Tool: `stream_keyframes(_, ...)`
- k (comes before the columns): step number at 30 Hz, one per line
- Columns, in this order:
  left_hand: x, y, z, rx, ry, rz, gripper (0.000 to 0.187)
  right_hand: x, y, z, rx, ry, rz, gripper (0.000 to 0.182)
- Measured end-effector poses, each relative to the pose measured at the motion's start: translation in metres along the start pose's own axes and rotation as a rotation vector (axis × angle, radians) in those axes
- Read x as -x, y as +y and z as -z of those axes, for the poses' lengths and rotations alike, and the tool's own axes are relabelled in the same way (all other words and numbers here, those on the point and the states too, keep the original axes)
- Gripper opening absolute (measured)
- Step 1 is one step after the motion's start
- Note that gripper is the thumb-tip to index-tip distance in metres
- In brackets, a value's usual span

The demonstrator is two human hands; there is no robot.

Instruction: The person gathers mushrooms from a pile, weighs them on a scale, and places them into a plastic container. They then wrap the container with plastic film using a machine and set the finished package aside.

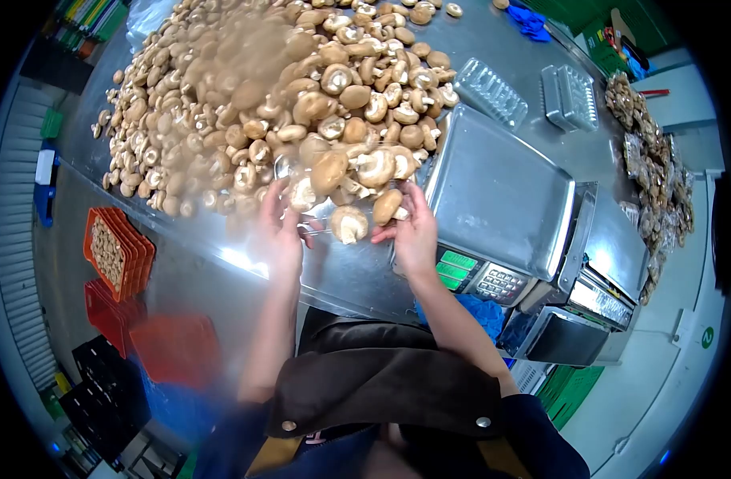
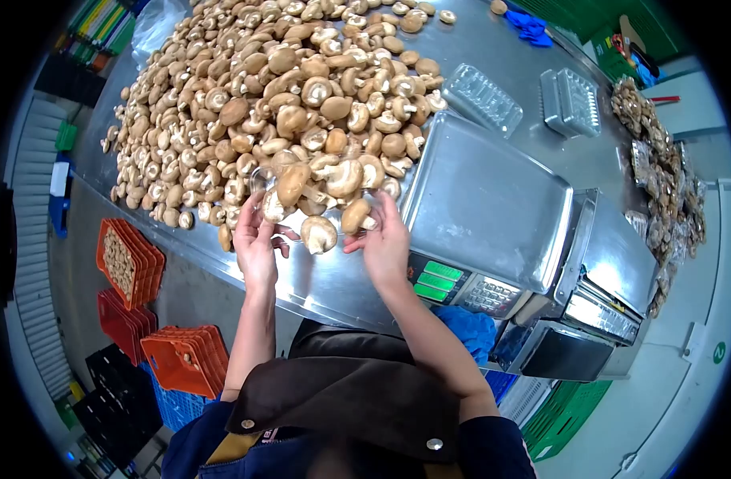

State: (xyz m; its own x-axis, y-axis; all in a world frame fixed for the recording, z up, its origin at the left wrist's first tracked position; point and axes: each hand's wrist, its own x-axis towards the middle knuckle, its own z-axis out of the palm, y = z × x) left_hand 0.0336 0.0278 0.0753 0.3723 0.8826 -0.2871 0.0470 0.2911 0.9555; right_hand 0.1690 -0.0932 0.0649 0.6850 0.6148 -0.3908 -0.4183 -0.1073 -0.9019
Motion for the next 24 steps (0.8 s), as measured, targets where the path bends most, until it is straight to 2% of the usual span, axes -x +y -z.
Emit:
stream_keyframes(4, 0.009, 0.014, -0.038, -0.054, -0.2, 0.022, 0.049, 0.004, -0.028, 0.051, 0.118, 0.128, 0.146, 0.056)
stream_keyframes(5, 0.01, 0.015, -0.051, -0.078, -0.27, 0.036, 0.049, 0.007, -0.04, 0.067, 0.138, 0.137, 0.121, 0.058)
stream_keyframes(7, 0.008, 0.01, -0.075, -0.189, -0.413, 0.083, 0.046, 0.003, -0.028, 0.115, 0.39, 0.233, 0.327, 0.055)
stream_keyframes(10, 0.011, 0.0, -0.117, -0.317, -0.583, 0.112, 0.04, 0.011, -0.034, 0.17, 0.72, 0.343, 0.45, 0.047)
stream_keyframes(13, 0.017, -0.008, -0.153, -0.464, -0.651, 0.011, 0.028, 0.015, -0.022, 0.214, 0.916, 0.43, 0.519, 0.047)
stream_keyframes(14, 0.021, -0.003, -0.163, -0.526, -0.663, 0.025, 0.026, 0.017, -0.02, 0.225, 0.947, 0.426, 0.505, 0.048)
stream_keyframes(17, 0.023, -0.03, -0.174, -0.786, -0.582, -0.442, 0.028, 0.021, -0.019, 0.241, 1.135, 0.421, 0.524, 0.049)
stream_keyframes(18, 0.028, -0.025, -0.176, -0.774, -0.567, -0.283, 0.029, 0.024, -0.02, 0.242, 1.174, 0.42, 0.494, 0.047)
stream_keyframes(19, 0.027, -0.03, -0.174, -0.793, -0.574, -0.344, 0.031, 0.026, -0.022, 0.241, 1.172, 0.427, 0.493, 0.043)
stream_keyframes(22, 0.029, -0.029, -0.166, -0.83, -0.571, -0.304, 0.037, 0.03, -0.015, 0.248, 1.03, 0.461, 0.491, 0.038)
stream_keyframes(24, 0.024, -0.03, -0.157, -0.878, -0.522, -0.508, 0.031, 0.038, -0.016, 0.251, 0.947, 0.455, 0.497, 0.036)
